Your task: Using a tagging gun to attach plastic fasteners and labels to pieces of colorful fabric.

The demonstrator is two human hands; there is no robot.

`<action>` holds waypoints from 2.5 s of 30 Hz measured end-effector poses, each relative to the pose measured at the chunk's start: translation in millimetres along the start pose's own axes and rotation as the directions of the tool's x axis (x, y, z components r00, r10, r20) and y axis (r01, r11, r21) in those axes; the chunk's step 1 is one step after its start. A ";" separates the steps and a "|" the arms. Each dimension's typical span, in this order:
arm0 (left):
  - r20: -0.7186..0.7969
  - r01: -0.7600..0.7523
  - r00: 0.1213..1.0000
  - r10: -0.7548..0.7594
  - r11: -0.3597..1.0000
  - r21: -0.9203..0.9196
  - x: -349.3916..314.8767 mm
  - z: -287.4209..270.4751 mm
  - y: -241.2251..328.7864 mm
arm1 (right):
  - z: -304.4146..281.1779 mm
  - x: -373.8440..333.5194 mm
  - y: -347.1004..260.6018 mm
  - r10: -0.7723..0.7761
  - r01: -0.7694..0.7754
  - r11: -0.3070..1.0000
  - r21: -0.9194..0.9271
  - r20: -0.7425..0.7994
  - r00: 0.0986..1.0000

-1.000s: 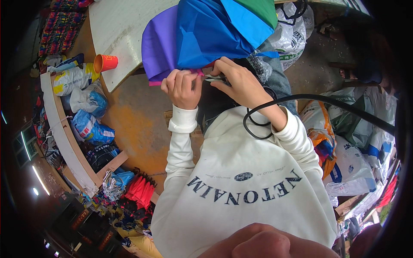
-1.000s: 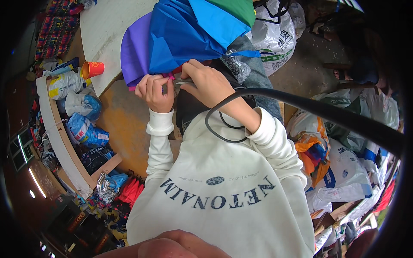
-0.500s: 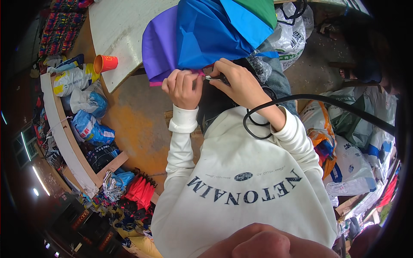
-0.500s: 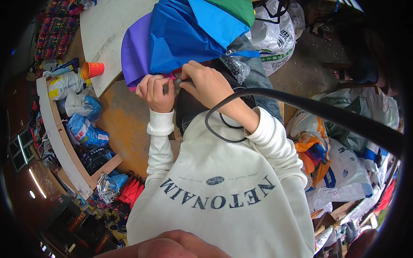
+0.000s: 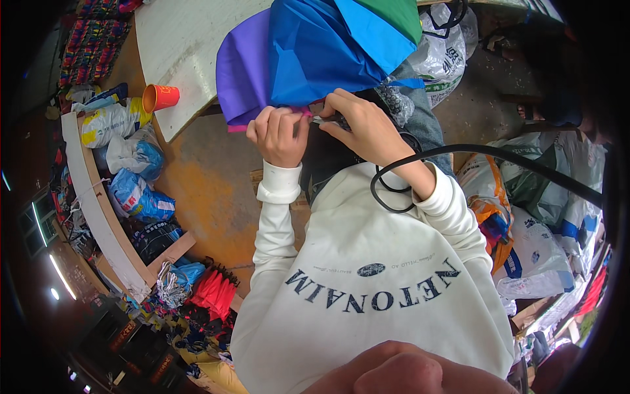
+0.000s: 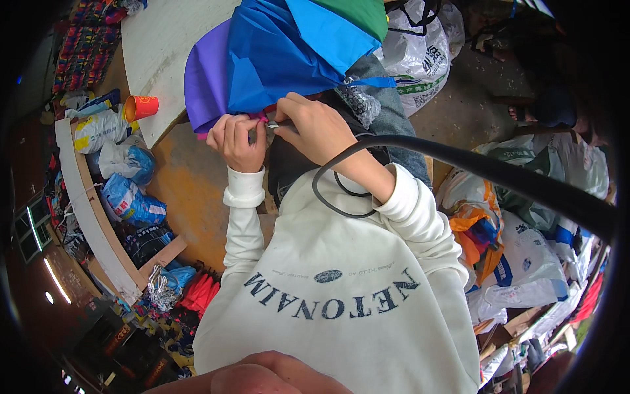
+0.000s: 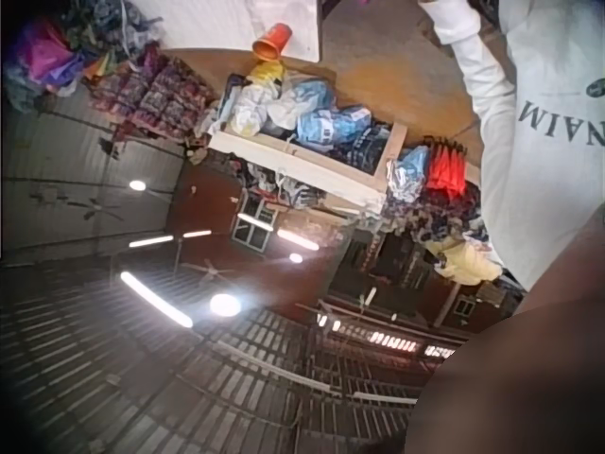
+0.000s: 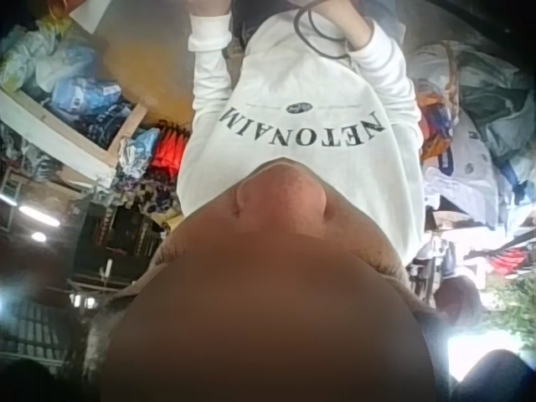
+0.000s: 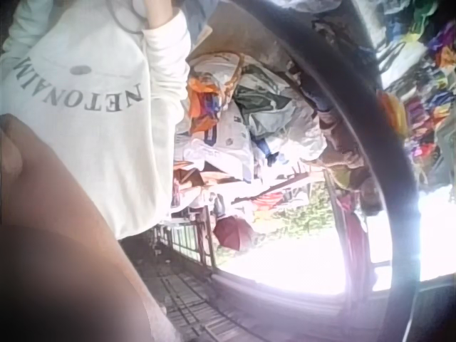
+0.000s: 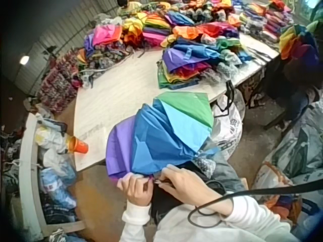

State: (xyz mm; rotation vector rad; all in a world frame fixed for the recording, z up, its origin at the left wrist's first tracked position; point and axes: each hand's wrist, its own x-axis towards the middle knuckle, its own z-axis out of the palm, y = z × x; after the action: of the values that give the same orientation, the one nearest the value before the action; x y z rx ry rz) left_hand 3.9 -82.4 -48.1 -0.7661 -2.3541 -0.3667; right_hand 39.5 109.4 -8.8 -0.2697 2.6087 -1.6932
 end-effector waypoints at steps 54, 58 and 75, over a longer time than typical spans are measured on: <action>-0.045 -0.005 0.999 0.006 1.000 0.011 29.4 -8.8 9.0 | -36.8 -2.5 47.6 0.085 -0.101 0.982 -0.157 -0.105 0.991; -0.039 0.034 0.999 -0.036 0.999 -0.043 38.8 -10.2 12.4 | -41.0 -1.0 52.7 0.191 -0.187 0.970 -0.152 0.009 0.982; -0.095 -0.014 0.995 0.008 0.998 -0.064 75.4 -4.7 20.1 | 13.2 -6.7 62.3 0.056 -0.073 0.943 -0.325 -0.061 0.997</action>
State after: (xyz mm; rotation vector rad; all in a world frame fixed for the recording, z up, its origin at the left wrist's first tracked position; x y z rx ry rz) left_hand -29.4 -35.9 5.2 -0.7740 -2.2577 -0.4660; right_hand 39.2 123.2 -71.3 -0.1431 2.8940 -1.2554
